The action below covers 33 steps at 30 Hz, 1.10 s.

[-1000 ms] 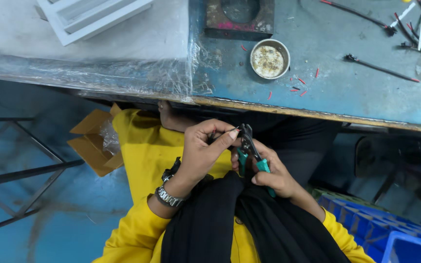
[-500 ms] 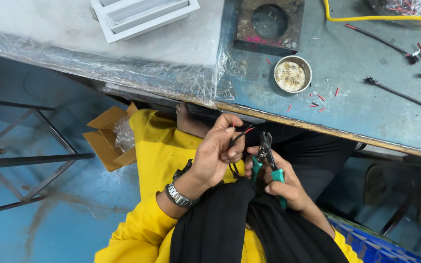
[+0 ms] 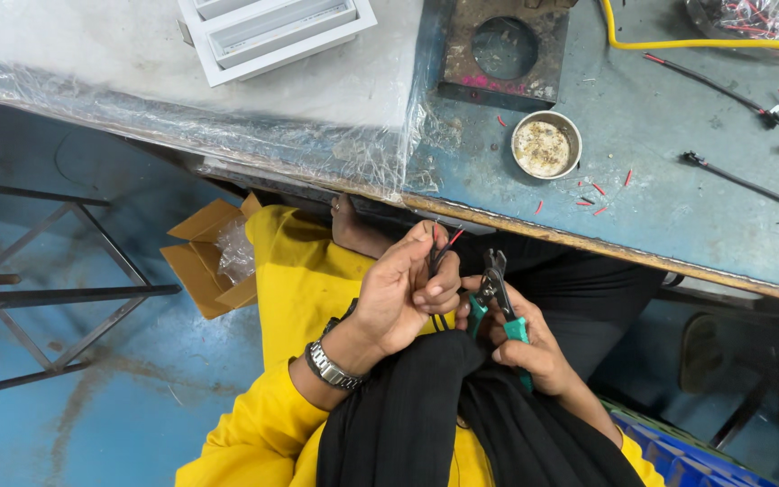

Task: The person strips the ends of two wires, then solders them to the terminals of a white LED light fixture. They use a soldering iron and solder, and also apply a paste from a small tin onto the fixture's surface.

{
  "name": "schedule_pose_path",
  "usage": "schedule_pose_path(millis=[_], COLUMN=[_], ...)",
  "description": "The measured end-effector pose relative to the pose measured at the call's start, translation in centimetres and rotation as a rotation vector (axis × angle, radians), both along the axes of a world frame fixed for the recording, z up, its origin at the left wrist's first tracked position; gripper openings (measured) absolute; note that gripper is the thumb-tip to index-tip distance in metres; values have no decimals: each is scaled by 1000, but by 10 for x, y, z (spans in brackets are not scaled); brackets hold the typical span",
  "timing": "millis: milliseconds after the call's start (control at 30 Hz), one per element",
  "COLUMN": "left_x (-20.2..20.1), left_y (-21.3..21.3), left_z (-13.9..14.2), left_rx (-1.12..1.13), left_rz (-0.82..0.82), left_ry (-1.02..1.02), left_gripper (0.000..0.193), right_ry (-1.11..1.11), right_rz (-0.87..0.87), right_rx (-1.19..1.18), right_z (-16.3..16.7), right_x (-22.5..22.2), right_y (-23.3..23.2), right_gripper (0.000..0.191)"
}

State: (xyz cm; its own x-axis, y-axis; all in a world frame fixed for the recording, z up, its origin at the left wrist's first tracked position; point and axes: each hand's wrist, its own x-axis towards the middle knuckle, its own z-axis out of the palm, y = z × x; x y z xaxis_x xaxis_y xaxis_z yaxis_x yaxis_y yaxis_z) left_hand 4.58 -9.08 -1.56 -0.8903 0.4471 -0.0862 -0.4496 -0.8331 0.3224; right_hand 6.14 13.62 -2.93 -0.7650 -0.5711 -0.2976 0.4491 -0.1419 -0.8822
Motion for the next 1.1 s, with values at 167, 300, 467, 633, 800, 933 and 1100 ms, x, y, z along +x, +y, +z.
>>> schedule_pose_path(millis=[167, 300, 467, 633, 800, 933, 1100], left_x=[-3, -1, 0, 1, 2, 9, 12], left_y=[9, 13, 12, 13, 15, 16, 20], left_z=[-6, -8, -7, -7, -3, 2, 7], left_rx=[-329, -677, -703, -593, -716, -758, -902], left_rz=[162, 373, 349, 243, 274, 320, 370], left_ry=[77, 269, 259, 183, 205, 220, 226], left_gripper=[11, 9, 8, 11, 14, 10, 10], right_ry=[49, -13, 0, 42, 27, 25, 5], right_rz=[-6, -43, -39, -14, -24, -16, 23], right_rx=[-31, -124, -119, -83, -58, -35, -51], right_z=[3, 7, 12, 14, 14, 13, 10], right_x=[-3, 1, 4, 4, 6, 6, 6], right_y=[-2, -4, -4, -4, -5, -5, -7], right_gripper=[93, 91, 90, 90, 90, 93, 94])
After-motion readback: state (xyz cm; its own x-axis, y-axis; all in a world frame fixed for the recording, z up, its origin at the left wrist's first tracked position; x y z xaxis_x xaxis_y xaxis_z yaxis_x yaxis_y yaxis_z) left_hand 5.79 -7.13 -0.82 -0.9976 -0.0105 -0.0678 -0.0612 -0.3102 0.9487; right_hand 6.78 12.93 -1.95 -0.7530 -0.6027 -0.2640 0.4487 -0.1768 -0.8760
